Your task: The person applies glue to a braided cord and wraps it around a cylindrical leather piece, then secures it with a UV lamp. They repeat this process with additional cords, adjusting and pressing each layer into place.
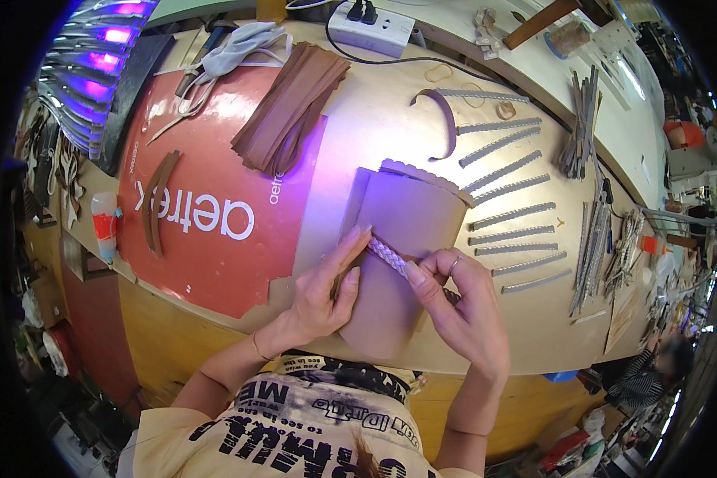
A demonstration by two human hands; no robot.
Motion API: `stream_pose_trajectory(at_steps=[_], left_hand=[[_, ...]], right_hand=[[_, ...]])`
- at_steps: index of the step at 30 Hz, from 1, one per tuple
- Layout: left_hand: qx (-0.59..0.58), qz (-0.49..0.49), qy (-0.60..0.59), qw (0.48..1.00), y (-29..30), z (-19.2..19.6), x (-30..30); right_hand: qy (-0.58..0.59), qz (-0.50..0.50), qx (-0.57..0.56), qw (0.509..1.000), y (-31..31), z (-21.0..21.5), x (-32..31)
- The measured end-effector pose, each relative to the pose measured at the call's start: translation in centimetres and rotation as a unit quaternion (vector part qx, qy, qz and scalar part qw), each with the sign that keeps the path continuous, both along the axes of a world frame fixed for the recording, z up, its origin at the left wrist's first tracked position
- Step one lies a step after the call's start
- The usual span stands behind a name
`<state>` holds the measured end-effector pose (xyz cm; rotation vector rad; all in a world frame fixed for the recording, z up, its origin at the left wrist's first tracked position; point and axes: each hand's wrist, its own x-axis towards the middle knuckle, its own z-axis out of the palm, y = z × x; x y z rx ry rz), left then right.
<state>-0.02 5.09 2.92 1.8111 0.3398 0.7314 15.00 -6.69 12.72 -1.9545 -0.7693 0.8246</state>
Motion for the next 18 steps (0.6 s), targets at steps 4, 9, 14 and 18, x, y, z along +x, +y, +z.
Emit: stream_pose_trajectory(at_steps=[4, 9, 14, 18], left_hand=[[0.049, -0.029, -0.009, 0.998, 0.5, 0.0, 0.0], [0.131, -0.119, 0.046, 0.983, 1.0, 0.8, -0.4], [0.195, -0.145, 0.118, 0.963, 0.8, 2.0, -0.4], [0.198, -0.142, 0.155, 0.957, 0.6, 3.1, -0.2]], right_hand=[[-0.025, -0.005, -0.024, 0.999, 0.1, 0.3, 0.1], [-0.18, 0.03, -0.109, 0.977, 0.5, 1.7, 0.4], [-0.156, 0.063, -0.141, 0.976, 1.0, 2.3, 1.4], [-0.187, 0.085, -0.101, 0.973, 1.1, 2.2, 1.5]])
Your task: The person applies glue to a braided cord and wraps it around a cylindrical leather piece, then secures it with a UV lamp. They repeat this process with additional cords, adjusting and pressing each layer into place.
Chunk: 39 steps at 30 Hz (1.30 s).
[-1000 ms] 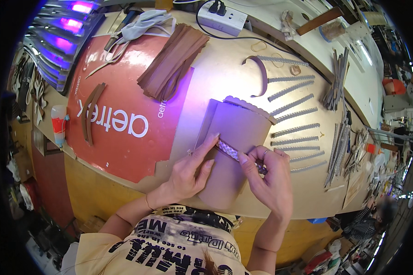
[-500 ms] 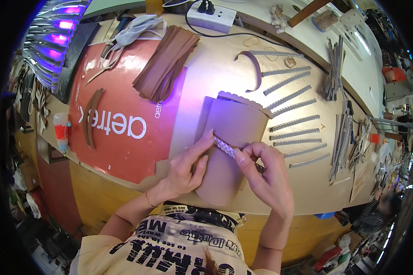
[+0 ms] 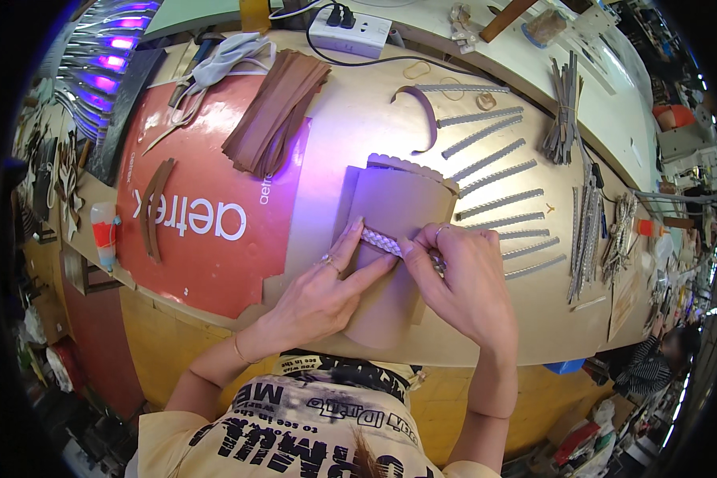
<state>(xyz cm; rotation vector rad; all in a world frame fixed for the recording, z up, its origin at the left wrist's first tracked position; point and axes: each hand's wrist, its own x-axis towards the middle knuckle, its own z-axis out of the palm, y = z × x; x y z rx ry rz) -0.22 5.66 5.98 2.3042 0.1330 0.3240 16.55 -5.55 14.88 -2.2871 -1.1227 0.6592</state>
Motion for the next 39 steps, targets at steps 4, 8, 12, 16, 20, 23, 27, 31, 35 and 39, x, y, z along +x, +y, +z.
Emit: stream_pose_trajectory(at_steps=[4, 8, 12, 16, 20, 23, 27, 31, 35, 39], left_hand=[[-0.018, 0.004, 0.022, 1.0, -0.1, 0.8, 0.1], [-0.049, 0.001, 0.051, 0.997, -0.2, 1.2, 0.2], [-0.064, -0.01, 0.05, 0.997, -0.1, 0.8, 0.3], [-0.085, 0.003, 0.045, 0.995, -0.4, 0.5, 0.1], [-0.085, 0.005, 0.023, 0.996, -0.5, 0.4, 0.1], [-0.089, 0.001, 0.03, 0.996, -0.4, 0.4, 0.2], [-0.081, -0.001, 0.023, 0.996, -0.4, 0.4, 0.2], [-0.083, -0.003, 0.023, 0.996, -0.4, 0.3, 0.2], [-0.089, -0.008, 0.036, 0.995, -0.4, 0.4, 0.2], [-0.098, -0.019, 0.056, 0.993, -0.2, 0.6, 0.1]], right_hand=[[-0.041, 0.027, 0.018, 0.999, 0.7, 0.6, -0.2], [-0.052, 0.069, 0.026, 0.996, 2.3, 1.6, -0.7], [-0.068, 0.09, 0.005, 0.994, 3.2, 2.0, -1.2], [-0.037, 0.041, 0.013, 0.998, 2.2, 1.9, -1.0], [-0.016, -0.012, -0.012, 1.0, 0.3, 1.6, -0.9], [-0.033, -0.011, -0.005, 0.999, -0.3, 1.0, -0.8], [-0.029, -0.018, 0.008, 0.999, -0.5, 0.6, -0.5], [-0.008, -0.016, 0.003, 1.0, -0.6, 0.4, -0.2], [-0.008, -0.023, 0.003, 1.0, -0.8, 0.3, 0.0], [0.007, -0.049, 0.002, 0.999, -1.0, -0.1, 0.2]])
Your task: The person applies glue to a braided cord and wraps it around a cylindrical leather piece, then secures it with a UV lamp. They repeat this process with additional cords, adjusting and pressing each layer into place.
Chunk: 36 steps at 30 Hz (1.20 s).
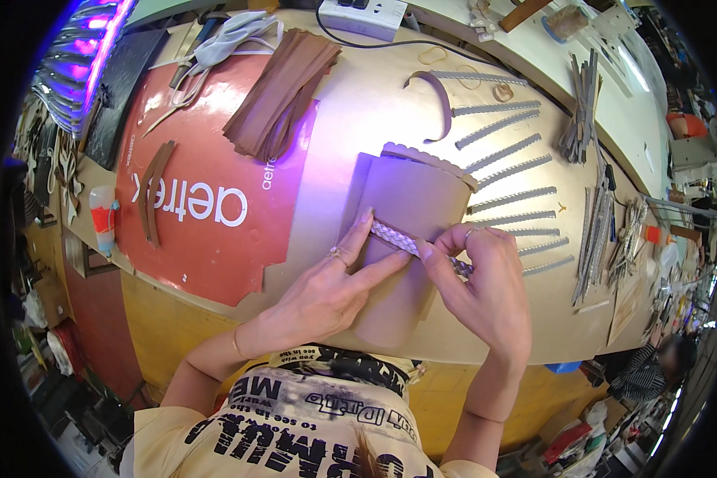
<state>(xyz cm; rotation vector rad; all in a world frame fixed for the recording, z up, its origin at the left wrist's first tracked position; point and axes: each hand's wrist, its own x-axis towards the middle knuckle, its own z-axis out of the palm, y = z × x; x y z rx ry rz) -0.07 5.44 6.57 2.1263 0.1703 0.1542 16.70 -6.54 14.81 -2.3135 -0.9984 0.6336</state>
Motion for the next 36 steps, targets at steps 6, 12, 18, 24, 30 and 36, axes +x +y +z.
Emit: stream_pose_trajectory(at_steps=[6, 12, 18, 24, 30, 36], left_hand=[[-0.002, 0.006, -0.002, 1.0, -0.1, 0.1, 0.0], [0.004, -0.008, 0.007, 1.0, 0.1, 0.3, 0.1], [0.022, 0.009, -0.01, 1.0, 0.0, 0.2, 0.1], [-0.042, 0.015, -0.008, 0.999, 0.2, 0.3, 0.0], [-0.001, -0.01, 0.006, 1.0, 0.7, 0.9, 0.2], [0.021, 0.018, 0.008, 1.0, -0.1, 1.9, 0.5]], right_hand=[[0.027, 0.007, 0.034, 0.999, 0.0, -0.4, 0.3], [0.038, -0.007, 0.028, 0.999, -0.3, -0.5, 0.3], [-0.005, 0.014, 0.042, 0.999, -0.6, -1.4, 0.3], [-0.027, 0.011, 0.001, 1.0, -0.8, -1.3, 0.6], [0.002, -0.025, -0.057, 0.998, -2.0, -1.7, 1.1], [0.168, -0.085, 0.084, 0.978, -4.4, -3.1, 0.8]])
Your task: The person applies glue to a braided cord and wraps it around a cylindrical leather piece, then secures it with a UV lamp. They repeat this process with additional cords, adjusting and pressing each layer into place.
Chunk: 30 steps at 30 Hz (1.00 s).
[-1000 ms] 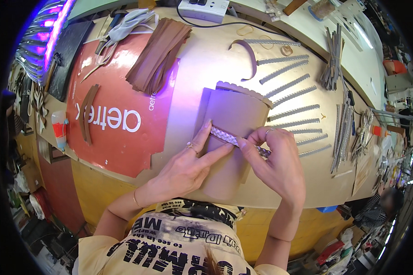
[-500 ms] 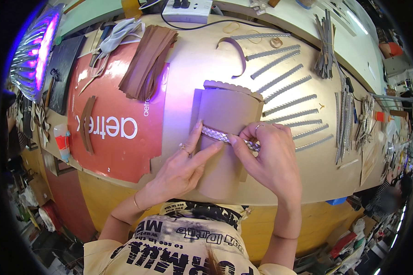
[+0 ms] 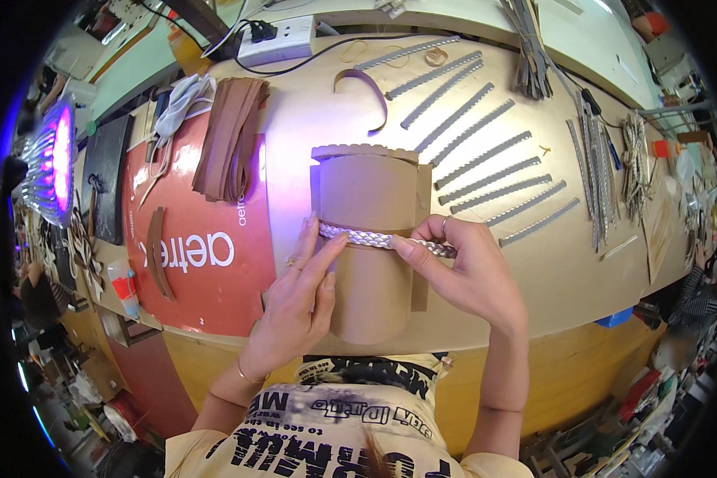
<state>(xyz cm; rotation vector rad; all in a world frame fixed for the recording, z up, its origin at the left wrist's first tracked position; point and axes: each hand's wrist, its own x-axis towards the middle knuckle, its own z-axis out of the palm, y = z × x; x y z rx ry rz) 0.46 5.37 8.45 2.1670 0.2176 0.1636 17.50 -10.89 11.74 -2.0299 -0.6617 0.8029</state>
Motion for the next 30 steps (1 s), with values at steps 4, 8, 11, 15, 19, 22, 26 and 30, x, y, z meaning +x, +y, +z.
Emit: stream_pose_trajectory(at_steps=[4, 8, 11, 15, 19, 22, 26, 30], left_hand=[[0.075, 0.001, -0.01, 0.997, -0.5, 0.5, 0.3], [-0.016, 0.0, 0.029, 0.999, -1.0, 0.5, 0.4], [-0.014, 0.012, 0.023, 1.0, -1.4, 0.8, 0.3], [0.091, -0.031, -0.011, 0.995, -1.5, 1.4, -0.1], [0.127, -0.033, 0.027, 0.991, -1.5, 1.3, -0.2], [0.081, -0.031, 0.021, 0.996, -1.4, 0.8, -0.1], [0.0, -0.01, 0.02, 1.0, -1.6, 0.2, -0.2], [-0.033, -0.004, -0.014, 0.999, -1.5, -0.3, 0.1]], right_hand=[[0.036, -0.02, 0.03, 0.999, -1.0, -0.5, -0.5], [-0.005, -0.009, 0.051, 0.999, -0.9, -0.8, -0.5], [0.002, -0.018, 0.027, 0.999, -0.5, -0.5, -0.6], [0.038, -0.004, -0.006, 0.999, 0.3, 0.5, -0.7], [-0.03, 0.034, -0.019, 0.999, 2.2, 1.1, -0.5], [-0.067, 0.066, -0.053, 0.994, 2.9, 1.8, 0.1], [-0.083, 0.086, -0.058, 0.991, 3.3, 2.5, 0.2], [-0.092, 0.085, -0.038, 0.991, 3.5, 2.5, 0.1]])
